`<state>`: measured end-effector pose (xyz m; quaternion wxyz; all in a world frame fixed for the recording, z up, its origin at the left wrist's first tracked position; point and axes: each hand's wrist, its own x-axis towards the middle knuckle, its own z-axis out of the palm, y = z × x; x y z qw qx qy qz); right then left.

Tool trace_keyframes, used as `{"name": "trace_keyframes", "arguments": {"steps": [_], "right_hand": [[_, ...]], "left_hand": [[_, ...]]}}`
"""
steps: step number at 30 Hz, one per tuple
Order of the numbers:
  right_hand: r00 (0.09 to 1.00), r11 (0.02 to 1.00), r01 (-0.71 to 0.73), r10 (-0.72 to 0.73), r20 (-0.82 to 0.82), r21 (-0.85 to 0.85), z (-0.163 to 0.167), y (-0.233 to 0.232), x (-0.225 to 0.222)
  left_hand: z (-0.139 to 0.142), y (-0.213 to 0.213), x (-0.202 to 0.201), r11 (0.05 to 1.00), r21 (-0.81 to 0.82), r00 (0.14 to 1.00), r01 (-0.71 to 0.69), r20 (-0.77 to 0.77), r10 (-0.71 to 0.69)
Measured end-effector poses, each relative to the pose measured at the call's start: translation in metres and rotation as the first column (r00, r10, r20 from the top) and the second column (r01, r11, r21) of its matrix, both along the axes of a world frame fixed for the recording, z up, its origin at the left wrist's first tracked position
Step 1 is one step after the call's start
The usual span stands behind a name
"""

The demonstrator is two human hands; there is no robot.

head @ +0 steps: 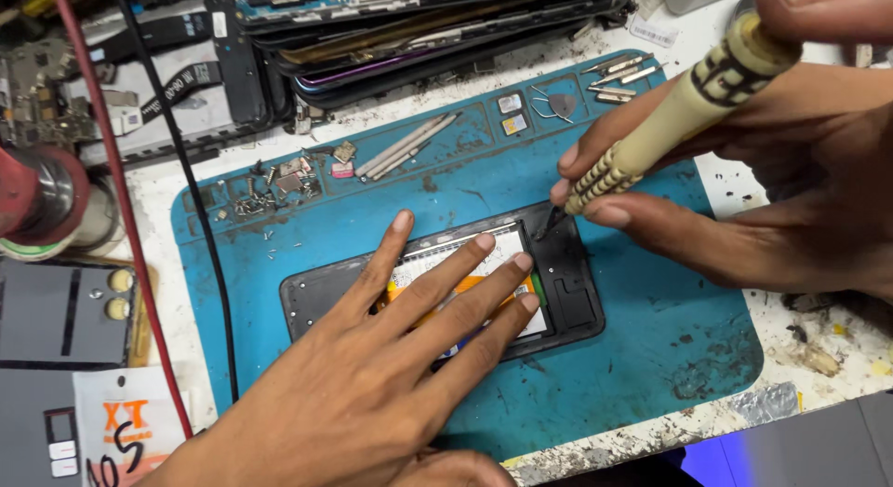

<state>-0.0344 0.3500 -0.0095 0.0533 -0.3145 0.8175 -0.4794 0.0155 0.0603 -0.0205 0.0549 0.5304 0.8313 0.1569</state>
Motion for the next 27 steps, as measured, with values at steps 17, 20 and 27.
{"name": "trace_keyframes", "arguments": {"steps": [17, 20, 27], "right_hand": [[0.997, 0.999, -0.027, 0.03, -0.067, 0.039, -0.007, 0.003, 0.003], [0.998, 0.997, -0.04, 0.043, -0.042, 0.064, -0.007, 0.005, 0.004], [0.994, 0.996, -0.041, 0.048, -0.097, 0.081, 0.003, 0.003, 0.003]], "left_hand": [[-0.002, -0.001, 0.0, 1.0, 0.019, 1.0, -0.002, 0.014, 0.001], [-0.001, 0.0, 0.001, 1.0, 0.016, 1.0, -0.003, 0.015, 0.003], [0.001, 0.0, -0.001, 1.0, 0.017, 0.999, 0.0, 0.045, -0.001]]}}
